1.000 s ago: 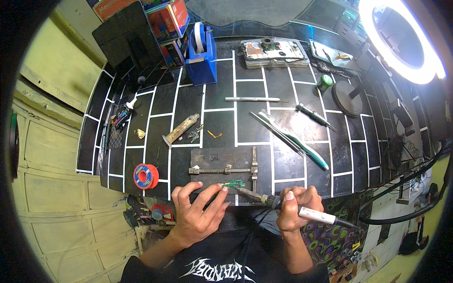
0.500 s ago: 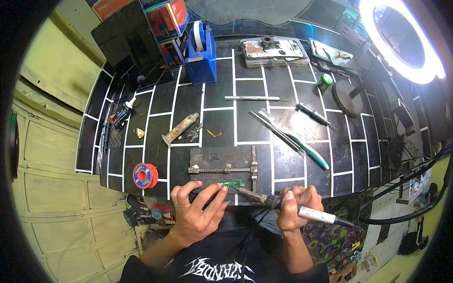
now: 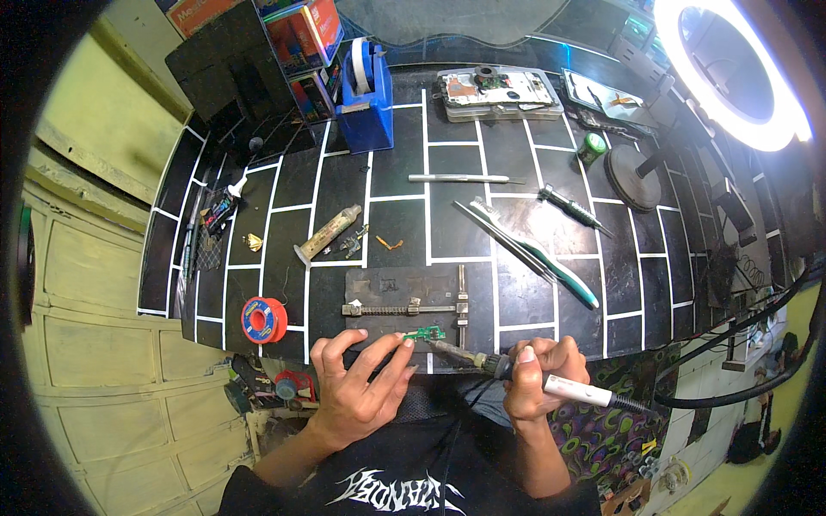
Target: The person uses a soldering iron and tweezers to apply solder to a small green circuit board held in a vise. They repeatedly heat and feed solder onto specific points, then inspect the board and adjust components with tweezers.
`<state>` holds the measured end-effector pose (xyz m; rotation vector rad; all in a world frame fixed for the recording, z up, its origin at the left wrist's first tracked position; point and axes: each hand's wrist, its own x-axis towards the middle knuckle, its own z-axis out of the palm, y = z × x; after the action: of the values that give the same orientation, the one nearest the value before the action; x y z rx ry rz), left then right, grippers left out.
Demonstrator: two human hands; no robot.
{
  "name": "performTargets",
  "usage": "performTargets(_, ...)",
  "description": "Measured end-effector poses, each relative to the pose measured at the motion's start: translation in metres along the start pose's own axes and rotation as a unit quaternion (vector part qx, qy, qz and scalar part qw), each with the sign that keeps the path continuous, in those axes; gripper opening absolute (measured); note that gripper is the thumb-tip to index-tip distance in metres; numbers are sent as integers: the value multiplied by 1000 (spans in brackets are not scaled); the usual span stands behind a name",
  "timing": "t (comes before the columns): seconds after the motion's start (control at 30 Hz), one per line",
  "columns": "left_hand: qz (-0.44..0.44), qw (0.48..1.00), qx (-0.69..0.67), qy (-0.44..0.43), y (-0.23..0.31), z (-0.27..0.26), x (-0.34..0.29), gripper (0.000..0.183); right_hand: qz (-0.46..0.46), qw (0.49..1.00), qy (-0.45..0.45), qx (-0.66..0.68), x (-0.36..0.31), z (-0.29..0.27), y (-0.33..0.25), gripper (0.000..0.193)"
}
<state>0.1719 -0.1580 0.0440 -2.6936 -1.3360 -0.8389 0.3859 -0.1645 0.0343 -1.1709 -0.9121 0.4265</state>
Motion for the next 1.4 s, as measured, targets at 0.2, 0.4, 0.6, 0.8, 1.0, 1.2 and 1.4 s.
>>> performTargets(0.2, -3, 1000, 1, -4, 5, -5, 0, 41, 50, 996, 72, 23, 1, 6, -13, 29)
performTargets(0.4, -6, 1000, -10, -4, 11, -16, -2, 39, 86, 988, 104, 69, -3, -6, -15, 29)
performTargets(0.6, -14, 1000, -13, -9, 18, -24, -1, 40, 66, 993, 69, 74, -3, -8, -23, 29)
performTargets(0.8, -18, 1000, -15, -7, 19, -25, -2, 38, 37, 997, -6, 66, -2, -9, -27, 31)
performTargets(1.0, -17, 1000, -17, -5, 16, -22, -2, 38, 28, 999, -17, 40, -2, -10, -21, 34)
performTargets(1.2, -18, 1000, -21, -7, 12, -20, -3, 38, 28, 999, -23, 34, -2, -6, -20, 34)
performTargets(1.4, -17, 1000, -23, -8, 9, -19, -3, 39, 21, 999, -28, 29, -2, -3, -18, 34)
